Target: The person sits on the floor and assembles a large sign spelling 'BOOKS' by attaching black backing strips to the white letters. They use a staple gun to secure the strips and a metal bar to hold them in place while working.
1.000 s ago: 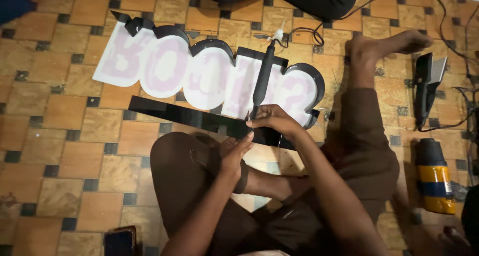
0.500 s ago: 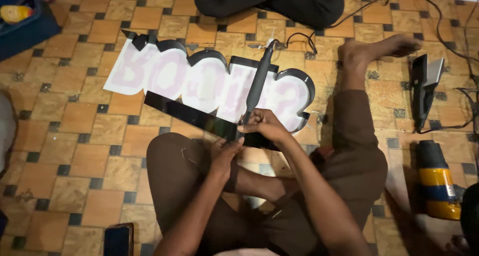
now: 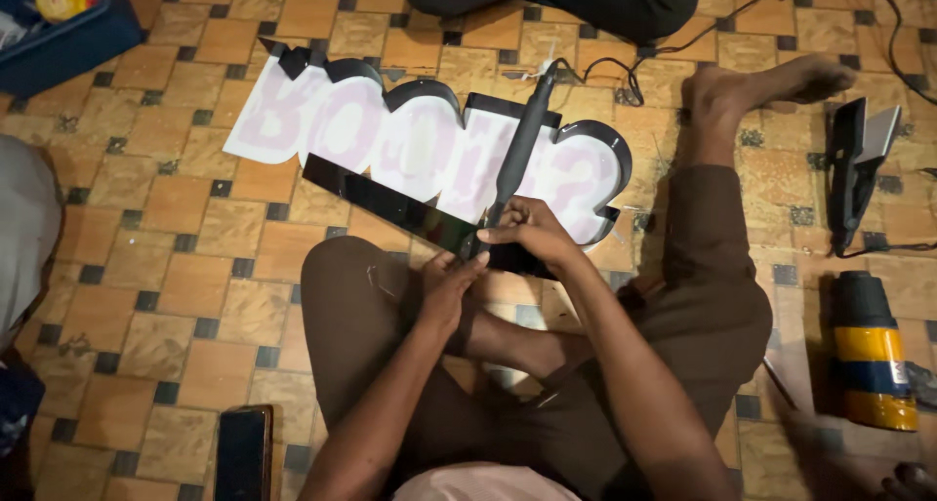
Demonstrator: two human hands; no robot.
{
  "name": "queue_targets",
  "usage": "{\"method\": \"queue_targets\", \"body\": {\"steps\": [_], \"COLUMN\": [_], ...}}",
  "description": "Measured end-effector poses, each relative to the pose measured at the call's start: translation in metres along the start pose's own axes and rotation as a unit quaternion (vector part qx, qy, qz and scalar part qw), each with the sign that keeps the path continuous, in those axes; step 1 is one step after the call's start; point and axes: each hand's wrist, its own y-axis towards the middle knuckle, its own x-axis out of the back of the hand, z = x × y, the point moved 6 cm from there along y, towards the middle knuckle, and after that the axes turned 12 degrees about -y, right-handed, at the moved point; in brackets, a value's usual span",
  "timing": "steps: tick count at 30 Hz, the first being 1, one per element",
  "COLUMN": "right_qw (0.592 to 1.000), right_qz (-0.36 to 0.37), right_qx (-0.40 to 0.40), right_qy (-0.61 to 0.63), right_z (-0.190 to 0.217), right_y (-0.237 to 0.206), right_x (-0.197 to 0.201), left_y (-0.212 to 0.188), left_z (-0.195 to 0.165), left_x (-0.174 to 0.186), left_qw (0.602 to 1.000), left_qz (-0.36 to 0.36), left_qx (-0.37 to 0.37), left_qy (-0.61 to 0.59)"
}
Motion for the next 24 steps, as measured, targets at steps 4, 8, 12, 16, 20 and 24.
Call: {"method": "queue_targets", "body": {"steps": [4,8,12,16,20,24], "right_qw": [1.0,1.0,1.0,1.0,1.0,1.0], "right_qz": [-0.005,-0.006,0.009,-0.002,0.0,-0.003], "right_qx": [-0.008,0.012,-0.015,-0.004,-0.002,0.004], "right_qy": [-0.017,-0.018,0.013,-0.021,0.009,-0.021], "right_z": [-0.0027,-0.0034,-0.0082,-0.0073,-0.0077,-0.004], "right_y": [0.0003,0.0013,0.0025,0.0055,0.0057,0.0043], "right_x": [0.0016,0.0014,-0.0003,0.0015,0.0008,0.0018], "left_y": [0.0011,0.0008,0.0016,0.0033,0.0031,0.0029], "left_z": [-0.002,-0.002,-0.0033,-0.0009,-0.0008,-0.0027], "left_x": [-0.0016,-0.0025,-0.0031,-0.0018,-0.0016,-0.0016], "left_qw": [1.0,1.0,1.0,1.0,1.0,1.0], "left_qz": [0.006,0.01,0.012,0.01,0.018,0.005], "left_qx": [-0.008,0.002,-0.008,0.0,-0.009,-0.009], "left_qy": [0.004,-0.025,-0.011,-0.011,0.01,0.016]}}
